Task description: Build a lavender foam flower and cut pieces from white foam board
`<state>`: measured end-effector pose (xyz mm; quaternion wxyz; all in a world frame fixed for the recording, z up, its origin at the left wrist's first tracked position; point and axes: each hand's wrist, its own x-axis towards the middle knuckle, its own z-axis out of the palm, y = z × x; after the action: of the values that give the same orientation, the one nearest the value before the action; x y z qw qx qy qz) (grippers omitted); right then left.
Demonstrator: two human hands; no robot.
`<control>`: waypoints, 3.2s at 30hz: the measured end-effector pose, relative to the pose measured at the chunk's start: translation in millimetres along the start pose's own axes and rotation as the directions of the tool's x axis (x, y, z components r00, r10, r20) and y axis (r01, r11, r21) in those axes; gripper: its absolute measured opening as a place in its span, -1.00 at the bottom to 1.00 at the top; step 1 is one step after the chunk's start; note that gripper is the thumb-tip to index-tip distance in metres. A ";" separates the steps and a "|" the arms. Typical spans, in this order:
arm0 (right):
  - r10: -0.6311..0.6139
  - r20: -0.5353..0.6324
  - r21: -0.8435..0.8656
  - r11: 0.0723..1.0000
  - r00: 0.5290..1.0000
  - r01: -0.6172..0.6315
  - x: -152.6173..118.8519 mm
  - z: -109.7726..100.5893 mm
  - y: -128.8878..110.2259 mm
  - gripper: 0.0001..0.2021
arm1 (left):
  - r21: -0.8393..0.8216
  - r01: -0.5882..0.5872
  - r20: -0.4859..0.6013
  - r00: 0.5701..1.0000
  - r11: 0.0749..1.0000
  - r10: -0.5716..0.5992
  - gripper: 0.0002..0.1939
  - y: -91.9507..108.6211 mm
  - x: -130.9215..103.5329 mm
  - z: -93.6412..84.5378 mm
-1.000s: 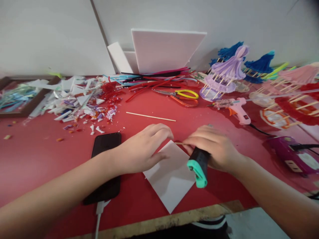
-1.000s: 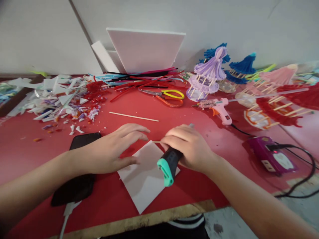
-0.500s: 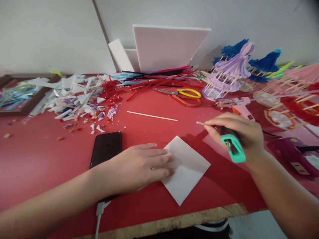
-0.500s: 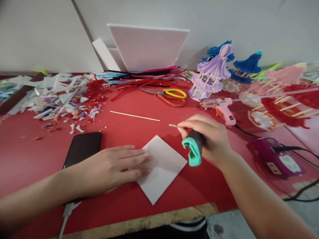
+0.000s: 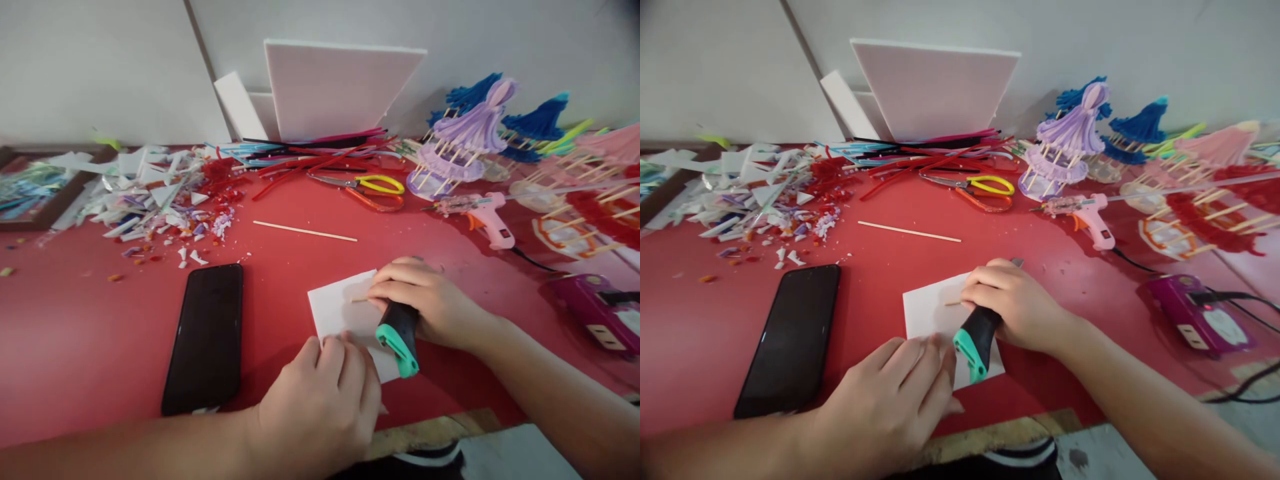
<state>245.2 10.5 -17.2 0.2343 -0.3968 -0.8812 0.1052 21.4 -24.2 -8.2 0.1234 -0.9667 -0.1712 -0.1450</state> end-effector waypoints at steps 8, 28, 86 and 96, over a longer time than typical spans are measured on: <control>-0.113 -0.039 0.000 0.994 0.993 0.113 5.2 12.2 -18.9 -0.80 | -0.110 0.068 -0.049 0.996 0.992 -0.074 -0.85 0.0 -6.6 -0.1; -0.172 -0.036 -0.019 0.985 0.984 0.171 9.3 14.9 -18.9 -0.68 | 0.016 0.117 -0.031 0.993 0.993 -0.116 -0.68 1.7 -21.9 10.7; 0.697 0.041 0.966 0.156 0.716 -0.207 -3.7 13.7 -23.8 -0.89 | 0.093 0.057 0.042 0.997 0.994 -0.062 -0.66 9.0 -28.3 16.2; 0.767 0.126 0.958 0.069 0.629 -0.277 -1.7 10.5 -26.9 -0.83 | 0.097 0.052 0.059 0.997 0.994 -0.058 -0.64 9.0 -28.5 14.8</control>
<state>223.5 -8.6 -16.9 0.5403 -0.4953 -0.3572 0.5789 2.6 -36.5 -32.8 0.1599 -0.9587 -0.2080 -0.1101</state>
